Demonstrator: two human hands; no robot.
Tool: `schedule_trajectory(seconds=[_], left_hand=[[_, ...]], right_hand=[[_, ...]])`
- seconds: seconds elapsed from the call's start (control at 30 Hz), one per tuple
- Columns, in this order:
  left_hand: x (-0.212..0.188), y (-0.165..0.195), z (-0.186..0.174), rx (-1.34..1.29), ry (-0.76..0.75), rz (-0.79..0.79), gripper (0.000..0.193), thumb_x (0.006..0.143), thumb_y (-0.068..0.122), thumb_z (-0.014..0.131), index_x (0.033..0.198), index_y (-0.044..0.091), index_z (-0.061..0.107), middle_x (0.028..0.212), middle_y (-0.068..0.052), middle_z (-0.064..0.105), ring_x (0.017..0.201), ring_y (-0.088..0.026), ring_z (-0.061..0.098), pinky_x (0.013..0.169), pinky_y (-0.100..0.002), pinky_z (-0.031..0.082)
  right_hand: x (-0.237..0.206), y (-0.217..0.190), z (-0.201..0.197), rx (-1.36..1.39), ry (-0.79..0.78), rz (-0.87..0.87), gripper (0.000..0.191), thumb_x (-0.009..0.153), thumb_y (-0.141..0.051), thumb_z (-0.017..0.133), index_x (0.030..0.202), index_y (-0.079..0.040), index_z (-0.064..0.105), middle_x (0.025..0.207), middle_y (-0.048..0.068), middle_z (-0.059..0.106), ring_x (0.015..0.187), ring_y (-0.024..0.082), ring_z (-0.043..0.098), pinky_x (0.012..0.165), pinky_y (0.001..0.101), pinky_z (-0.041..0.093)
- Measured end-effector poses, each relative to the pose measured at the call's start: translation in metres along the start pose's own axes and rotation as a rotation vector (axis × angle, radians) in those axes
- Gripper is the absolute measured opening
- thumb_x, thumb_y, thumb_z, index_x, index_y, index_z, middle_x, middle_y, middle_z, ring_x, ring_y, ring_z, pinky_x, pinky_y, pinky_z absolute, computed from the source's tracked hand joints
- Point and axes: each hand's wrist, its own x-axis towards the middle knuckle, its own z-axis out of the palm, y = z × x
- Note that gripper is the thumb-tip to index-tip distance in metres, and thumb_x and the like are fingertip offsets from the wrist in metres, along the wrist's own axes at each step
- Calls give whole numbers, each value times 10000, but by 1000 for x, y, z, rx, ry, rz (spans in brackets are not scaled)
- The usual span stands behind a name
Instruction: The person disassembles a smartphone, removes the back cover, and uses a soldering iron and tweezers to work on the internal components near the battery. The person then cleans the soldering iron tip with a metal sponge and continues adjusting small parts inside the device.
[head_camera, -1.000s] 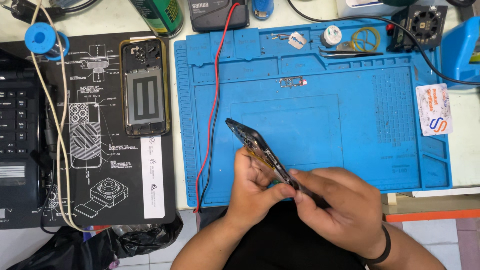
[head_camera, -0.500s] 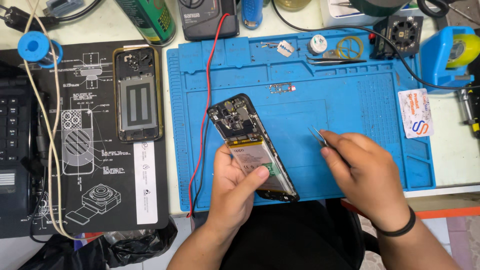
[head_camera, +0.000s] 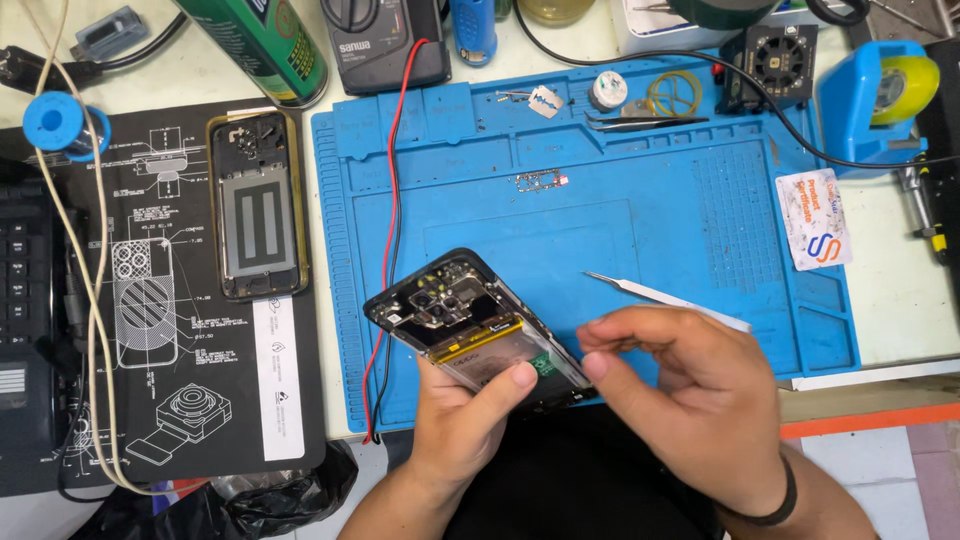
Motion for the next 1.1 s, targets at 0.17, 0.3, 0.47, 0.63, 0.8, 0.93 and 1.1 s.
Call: schedule_trajectory(seconds=[0.17, 0.3, 0.47, 0.63, 0.8, 0.93, 1.1], left_hand=[[-9, 2, -1, -11, 6, -54, 397, 922, -114, 693, 1285, 2, 578, 1167, -111, 699, 1069, -191, 683, 954, -353, 556], [-12, 1, -4, 27, -28, -79, 373, 939, -116, 699, 1285, -23, 598, 1177, -119, 708, 1076, -190, 685, 956, -345, 559], [-15, 0, -4, 58, -26, -100, 364, 933, -108, 704, 1271, -20, 599, 1175, -119, 715, 1076, -185, 690, 957, -347, 567], [-15, 2, 0, 100, -41, -94, 363, 941, -101, 694, 1277, -10, 591, 1174, -122, 719, 1074, -187, 698, 958, -348, 572], [-16, 3, 2, 92, -38, -96, 388, 938, -100, 698, 1291, -1, 573, 1175, -114, 710, 1072, -179, 691, 955, -344, 570], [-16, 2, 1, 106, -32, -102, 375, 933, -97, 701, 1278, -2, 589, 1166, -104, 714, 1062, -171, 690, 952, -340, 568], [-19, -3, -3, 168, -56, -98, 292, 949, -87, 704, 1227, -17, 649, 1139, -98, 734, 1042, -156, 693, 931, -330, 573]], right_hand=[[-7, -3, 14, 103, 27, -25, 409, 846, 101, 770, 1225, 45, 625, 1063, 116, 748, 977, 143, 742, 900, 262, 609], [-7, -7, 19, -65, 62, -73, 443, 828, 69, 799, 1227, 27, 612, 1013, 87, 751, 922, 116, 749, 853, 235, 612], [-6, -12, 20, -182, 89, -142, 415, 836, 40, 810, 1202, 5, 616, 977, 63, 740, 903, 106, 766, 804, 217, 619], [-5, -13, 20, -212, 90, -136, 401, 838, 32, 804, 1194, 4, 622, 956, 47, 735, 880, 92, 758, 752, 199, 604], [-6, -9, 19, -159, 80, -118, 406, 849, 52, 777, 1218, 17, 612, 1004, 60, 717, 887, 89, 739, 766, 196, 594], [-6, -7, 17, -76, 55, -112, 393, 871, 65, 765, 1232, 13, 618, 1030, 59, 703, 888, 99, 706, 812, 206, 586], [-9, -11, 11, -136, 87, -50, 302, 809, 45, 817, 1072, -13, 680, 1098, 91, 718, 770, 59, 676, 613, 145, 491]])
